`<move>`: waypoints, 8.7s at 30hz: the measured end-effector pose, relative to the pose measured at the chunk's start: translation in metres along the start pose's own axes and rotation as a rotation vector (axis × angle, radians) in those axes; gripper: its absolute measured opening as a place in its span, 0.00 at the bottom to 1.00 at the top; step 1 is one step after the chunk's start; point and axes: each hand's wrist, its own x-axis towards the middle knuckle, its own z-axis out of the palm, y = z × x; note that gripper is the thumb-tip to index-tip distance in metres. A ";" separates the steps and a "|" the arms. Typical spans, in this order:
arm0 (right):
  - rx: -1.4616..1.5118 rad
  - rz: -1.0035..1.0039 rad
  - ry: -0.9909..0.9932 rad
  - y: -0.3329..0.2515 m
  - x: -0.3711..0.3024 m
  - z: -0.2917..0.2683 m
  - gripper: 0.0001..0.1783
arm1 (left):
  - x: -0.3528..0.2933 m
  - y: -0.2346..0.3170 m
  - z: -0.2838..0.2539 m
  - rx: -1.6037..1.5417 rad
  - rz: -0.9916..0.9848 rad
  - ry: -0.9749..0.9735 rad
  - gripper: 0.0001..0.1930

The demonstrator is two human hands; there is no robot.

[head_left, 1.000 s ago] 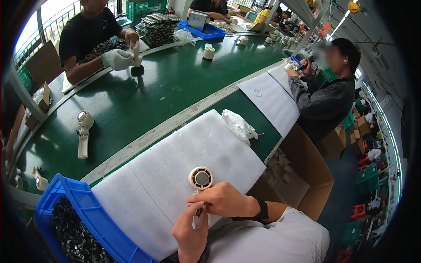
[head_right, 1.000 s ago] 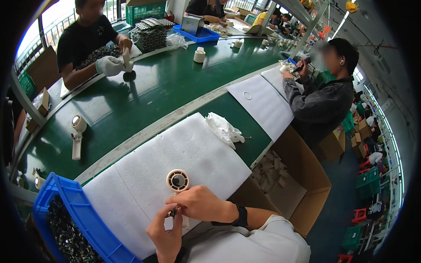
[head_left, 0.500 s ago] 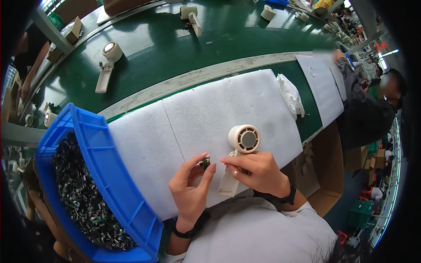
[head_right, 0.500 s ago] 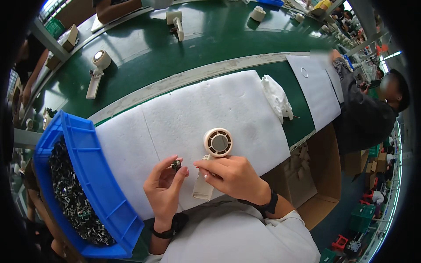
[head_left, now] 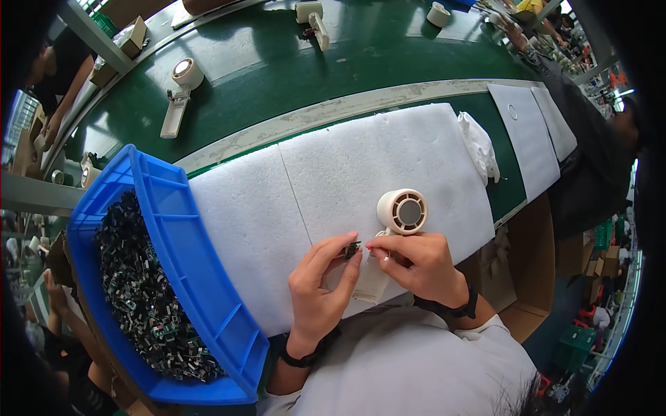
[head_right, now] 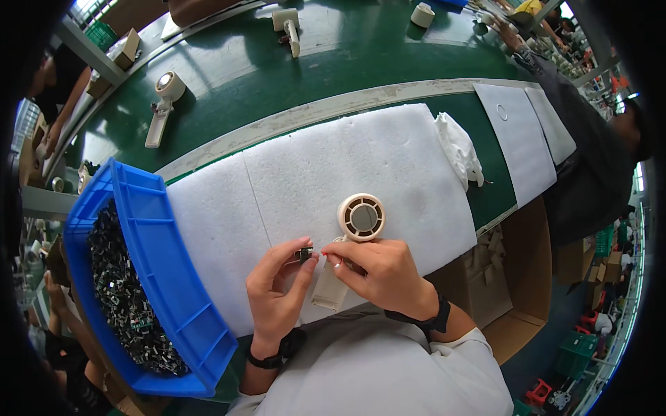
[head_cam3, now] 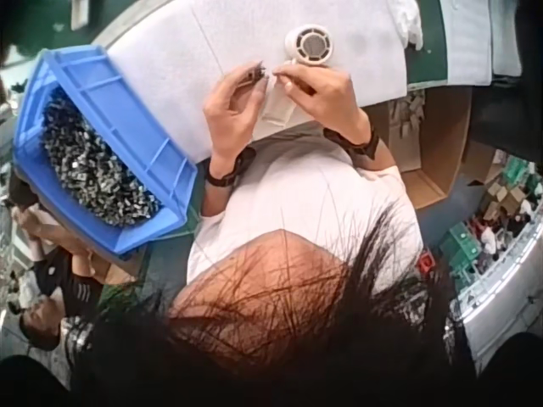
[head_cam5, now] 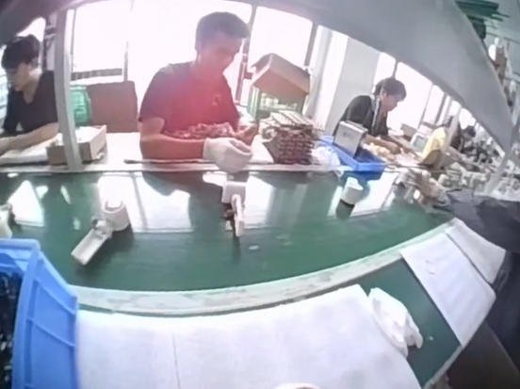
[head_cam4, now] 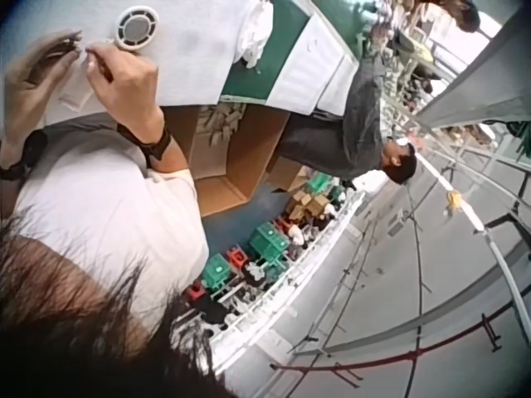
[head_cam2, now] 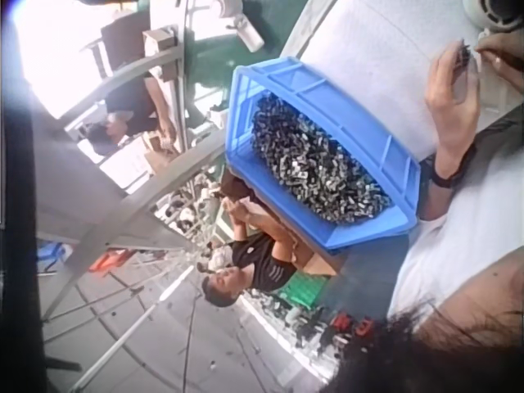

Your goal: Assembling electronic components onto a plastic frame.

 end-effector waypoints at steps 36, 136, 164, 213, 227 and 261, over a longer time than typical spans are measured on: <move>0.124 -0.055 0.019 0.003 -0.004 -0.010 0.10 | -0.002 -0.002 -0.008 -0.154 -0.026 -0.181 0.18; -0.033 0.012 0.192 -0.011 -0.004 -0.009 0.16 | -0.007 -0.010 0.002 -0.360 0.017 -0.092 0.18; -0.123 -0.114 0.040 -0.017 0.003 -0.012 0.10 | -0.010 -0.009 0.004 -0.095 0.151 -0.029 0.19; -0.212 -0.131 -0.008 -0.005 0.047 -0.020 0.27 | -0.012 -0.007 0.002 -0.051 0.197 0.299 0.18; -0.246 0.277 -0.130 0.130 0.278 -0.039 0.38 | -0.011 -0.017 -0.001 -0.104 0.210 0.388 0.18; 0.212 -0.386 -0.706 -0.068 0.190 -0.044 0.27 | 0.224 0.115 -0.052 -0.943 0.289 0.606 0.13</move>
